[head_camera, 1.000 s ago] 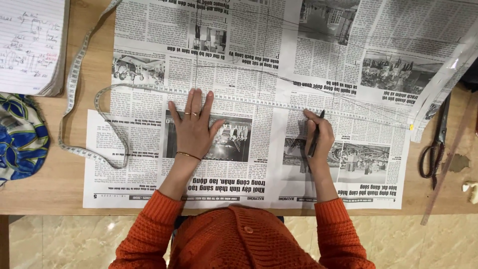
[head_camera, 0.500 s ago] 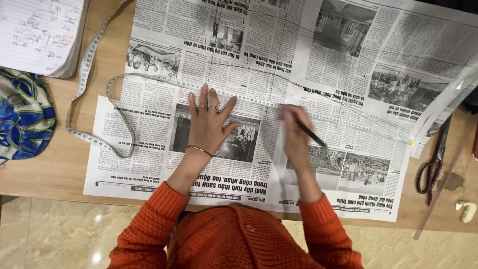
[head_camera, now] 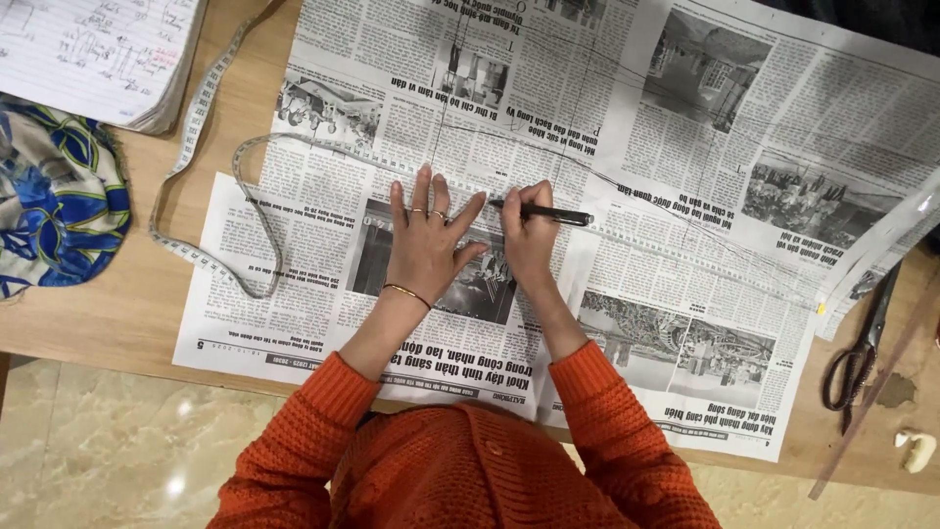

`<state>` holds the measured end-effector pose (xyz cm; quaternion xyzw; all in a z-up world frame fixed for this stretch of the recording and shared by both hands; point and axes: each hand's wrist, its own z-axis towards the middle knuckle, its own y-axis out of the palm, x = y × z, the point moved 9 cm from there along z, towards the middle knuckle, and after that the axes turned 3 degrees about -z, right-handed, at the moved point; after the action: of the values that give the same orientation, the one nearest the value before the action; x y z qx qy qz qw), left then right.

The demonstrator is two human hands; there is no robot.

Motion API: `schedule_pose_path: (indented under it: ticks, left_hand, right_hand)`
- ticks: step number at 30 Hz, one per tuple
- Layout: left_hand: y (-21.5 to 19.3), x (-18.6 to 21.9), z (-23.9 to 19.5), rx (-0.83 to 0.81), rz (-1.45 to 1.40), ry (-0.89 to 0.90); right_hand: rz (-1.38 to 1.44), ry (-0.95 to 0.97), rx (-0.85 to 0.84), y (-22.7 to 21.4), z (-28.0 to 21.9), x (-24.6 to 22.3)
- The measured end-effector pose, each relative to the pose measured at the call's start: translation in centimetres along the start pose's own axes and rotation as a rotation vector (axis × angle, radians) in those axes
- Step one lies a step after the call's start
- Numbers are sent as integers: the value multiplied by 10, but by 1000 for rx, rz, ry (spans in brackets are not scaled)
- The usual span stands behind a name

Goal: The person uses a ruler and a pen to measure and mark lines on a newspaper spread out on a wooden table. They draw straight lines along the ruler's edge and make small marks at specific intervals.

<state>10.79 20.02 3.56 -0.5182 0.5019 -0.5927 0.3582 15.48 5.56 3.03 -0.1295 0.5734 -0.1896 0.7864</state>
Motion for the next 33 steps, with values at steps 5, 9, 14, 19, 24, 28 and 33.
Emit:
schedule_pose_path:
  ticks: [5,9,14,19,24,28,33]
  left_hand:
    - [2,0,0,12,15,0]
    - [1,0,-1,34,7,5]
    - [5,-1,1,20,8,5]
    - [6,-1,0,9,22,3]
    - [6,-2,-1,100,3,12]
    - [-1,-4,-4,170,-9,19]
    - [-18,-58,-16,325,-15,-60]
  right_hand:
    - [-18,0,-7,0,0,-6]
    - [-5,10,-32,2,1,-7]
    - [-20,-2,-30,4,1,-5]
    - [-19,13,-17,4,1,-5]
    - [22,40,-6,4,-1,13]
    - [15,52,21,-1,-2,14]
    - [31,62,35,-1,-3,20]
